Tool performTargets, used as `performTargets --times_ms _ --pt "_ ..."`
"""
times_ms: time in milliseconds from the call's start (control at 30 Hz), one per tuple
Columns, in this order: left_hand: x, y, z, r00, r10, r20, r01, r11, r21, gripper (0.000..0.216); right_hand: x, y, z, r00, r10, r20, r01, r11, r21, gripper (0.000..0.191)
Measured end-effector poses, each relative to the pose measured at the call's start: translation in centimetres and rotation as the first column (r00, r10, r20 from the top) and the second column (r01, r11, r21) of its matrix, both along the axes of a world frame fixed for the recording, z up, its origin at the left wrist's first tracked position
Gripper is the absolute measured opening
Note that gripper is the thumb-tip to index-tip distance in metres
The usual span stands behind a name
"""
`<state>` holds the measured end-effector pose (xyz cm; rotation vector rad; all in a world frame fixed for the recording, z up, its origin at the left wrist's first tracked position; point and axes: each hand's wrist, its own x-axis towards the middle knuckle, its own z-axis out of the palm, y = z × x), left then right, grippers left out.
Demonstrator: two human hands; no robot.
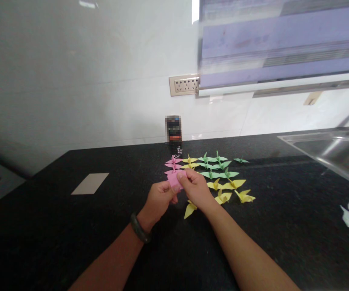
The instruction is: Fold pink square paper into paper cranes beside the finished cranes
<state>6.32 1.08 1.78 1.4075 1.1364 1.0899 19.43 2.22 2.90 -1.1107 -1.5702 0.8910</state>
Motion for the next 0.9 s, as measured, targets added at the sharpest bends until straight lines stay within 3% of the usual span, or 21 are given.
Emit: performTargets --times_ms 167,267,433,667,900 --pt "0.0 -0.1 0.0 0.999 0.046 -0.020 -0.045 0.997 0.056 0.032 -0.2 0.0 -0.2 0.997 0.009 -0.078 -0.011 1.000 -0.023 0.023" --pt "0.1 -0.2 0.2 0.998 0.044 -0.051 -0.041 0.997 0.064 0.032 -0.3 0.1 -0.5 0.992 -0.047 -0.121 0.041 0.998 -0.046 0.031" --pt "0.2 -0.4 0.4 0.999 0.041 -0.008 -0.041 0.999 0.024 0.032 0.0 0.7 -1.0 0.932 -0.134 -0.336 0.068 0.977 -0.201 0.046" --pt "0.2 0.0 0.2 0.976 0.142 0.163 -0.135 0.989 -0.054 0.031 0.2 0.4 -0.1 0.996 0.045 -0.080 -0.055 0.991 -0.125 0.034" --pt "-0.4 0.4 -0.1 0.945 0.164 0.281 -0.159 0.986 -0.039 0.026 0.7 0.4 0.1 0.986 0.085 0.143 -0.084 0.996 -0.016 0.034"
